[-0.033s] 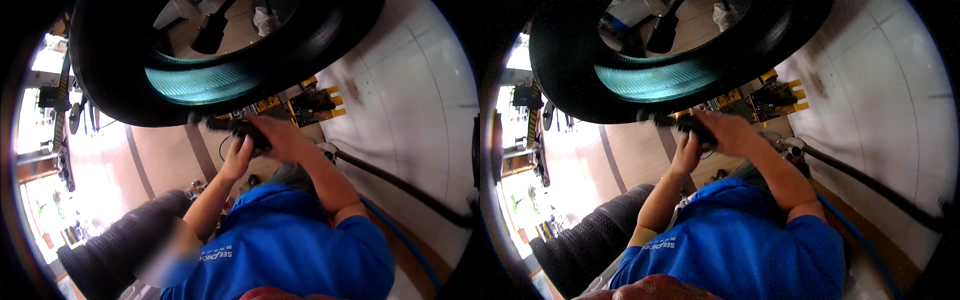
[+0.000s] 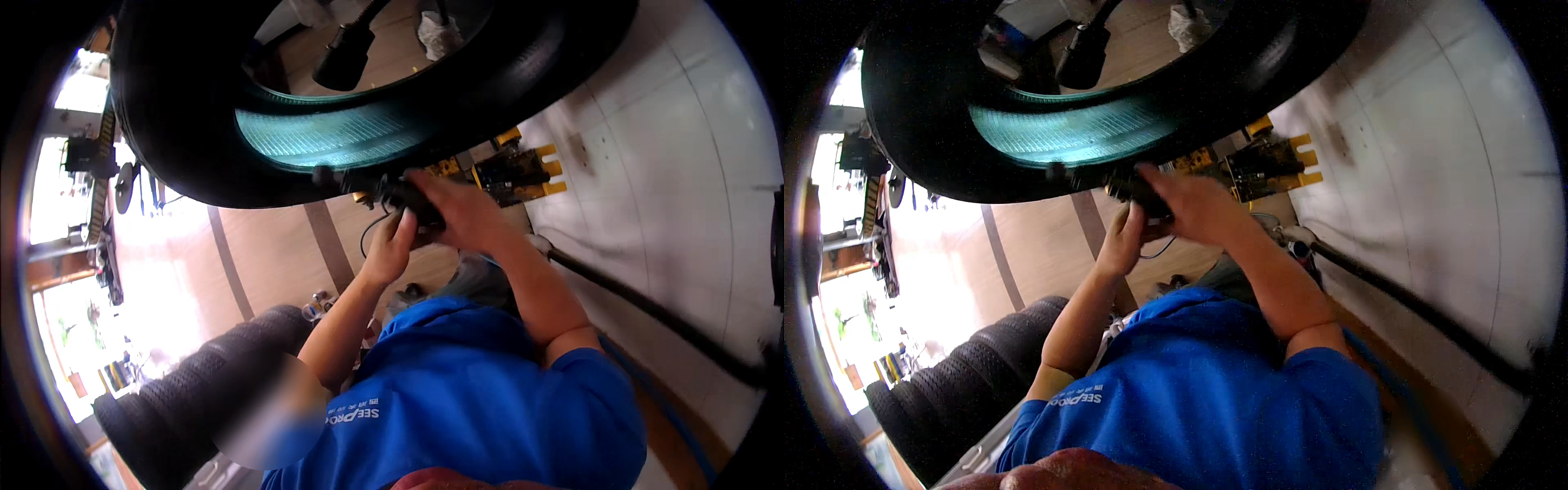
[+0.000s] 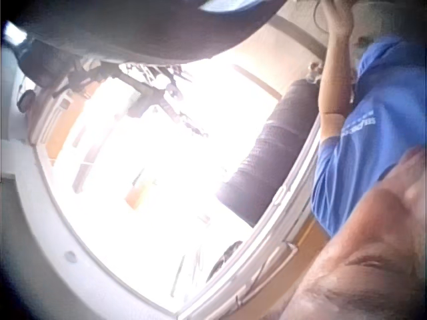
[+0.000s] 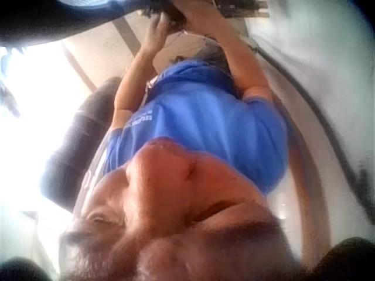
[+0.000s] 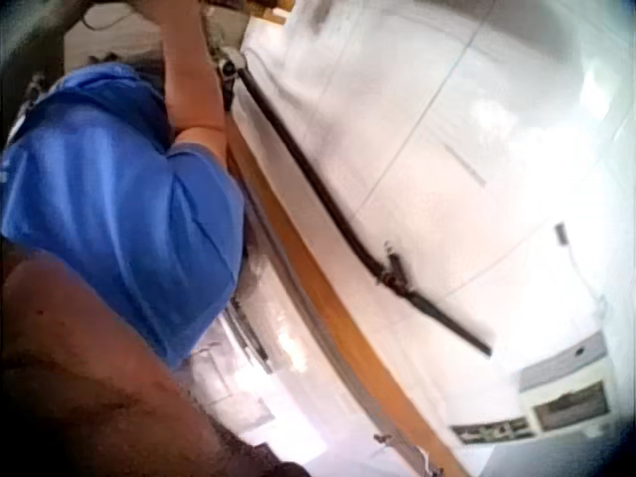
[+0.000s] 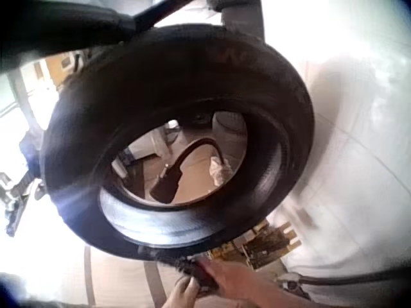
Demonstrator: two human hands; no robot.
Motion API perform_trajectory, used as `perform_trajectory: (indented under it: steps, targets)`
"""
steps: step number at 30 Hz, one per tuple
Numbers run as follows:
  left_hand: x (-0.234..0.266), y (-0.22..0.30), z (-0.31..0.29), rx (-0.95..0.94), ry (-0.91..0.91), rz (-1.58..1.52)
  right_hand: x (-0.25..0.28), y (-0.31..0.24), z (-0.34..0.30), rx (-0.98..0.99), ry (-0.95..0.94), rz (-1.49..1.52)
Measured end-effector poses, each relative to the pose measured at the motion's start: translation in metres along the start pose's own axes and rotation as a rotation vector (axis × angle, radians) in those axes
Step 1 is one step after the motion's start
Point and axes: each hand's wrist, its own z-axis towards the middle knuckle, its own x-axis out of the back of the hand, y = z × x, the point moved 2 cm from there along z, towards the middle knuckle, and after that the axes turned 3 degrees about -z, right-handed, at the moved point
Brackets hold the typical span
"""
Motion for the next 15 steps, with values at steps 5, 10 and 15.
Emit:
perform_trajectory:
  steps: [5,10,15]
  targets:
    - [-0.03,0.068,0.035,-0.458,0.442,1.025,0.04,0.064,0.086,-0.194,-0.24,-0.308]
    - [0.007,0.056,0.139,-0.345,0.324,1.586,0.012,0.096,0.155,-0.102,-0.357,-0.361]
    - [0.062,0.028,0.209,-0.256,0.298,1.391,-0.013,0.102,0.186,-0.115,-0.468,-0.408]
